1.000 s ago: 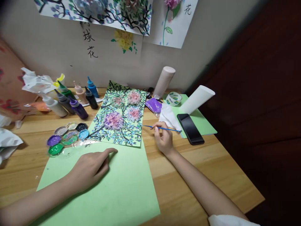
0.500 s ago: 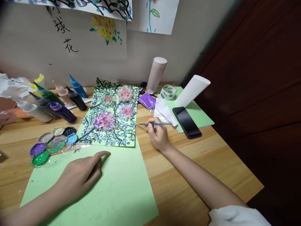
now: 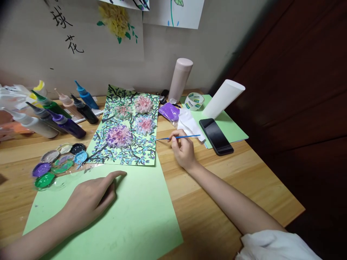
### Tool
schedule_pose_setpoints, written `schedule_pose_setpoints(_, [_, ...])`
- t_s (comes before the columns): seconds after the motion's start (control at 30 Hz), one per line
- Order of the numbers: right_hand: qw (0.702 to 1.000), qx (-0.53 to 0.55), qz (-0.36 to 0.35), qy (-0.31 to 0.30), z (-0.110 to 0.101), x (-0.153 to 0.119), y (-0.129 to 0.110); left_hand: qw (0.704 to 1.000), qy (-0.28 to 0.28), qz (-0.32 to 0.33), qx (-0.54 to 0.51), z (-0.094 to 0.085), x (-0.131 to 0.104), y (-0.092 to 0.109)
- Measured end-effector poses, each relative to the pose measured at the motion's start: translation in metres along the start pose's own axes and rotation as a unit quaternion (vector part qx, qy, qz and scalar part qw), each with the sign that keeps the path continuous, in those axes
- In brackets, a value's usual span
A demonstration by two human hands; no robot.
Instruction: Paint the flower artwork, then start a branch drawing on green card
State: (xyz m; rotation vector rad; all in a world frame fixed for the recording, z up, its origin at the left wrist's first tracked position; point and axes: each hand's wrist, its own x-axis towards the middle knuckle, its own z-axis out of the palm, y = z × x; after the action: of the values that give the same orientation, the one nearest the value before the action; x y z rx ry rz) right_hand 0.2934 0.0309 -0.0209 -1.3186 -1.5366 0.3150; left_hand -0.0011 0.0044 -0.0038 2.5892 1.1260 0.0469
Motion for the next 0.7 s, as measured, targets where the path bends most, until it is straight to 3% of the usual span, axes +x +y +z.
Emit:
schedule_pose_setpoints(0.2, [1.0,-0.012,-0.018,-0.007,-0.0001,0.0002,-0.0002,1.0,-0.001,-0.002,-0.001,-0.0004,-0.0006,-0.0001])
schedule_pose_setpoints(0.37, [0.999,0.002,-0.047,0.023,-0.0006,-0.0017,0.0013,1.0,-0.008,-0.005,0.0,-0.0005,0.0001,0.0003])
schedule_pose_setpoints(0.7, [0.999,-0.003,-0.044,-0.019,-0.0009,-0.0015,-0.0023,1.0,-0.01,-0.007,0.0,-0.0021,-0.0007,0.0009])
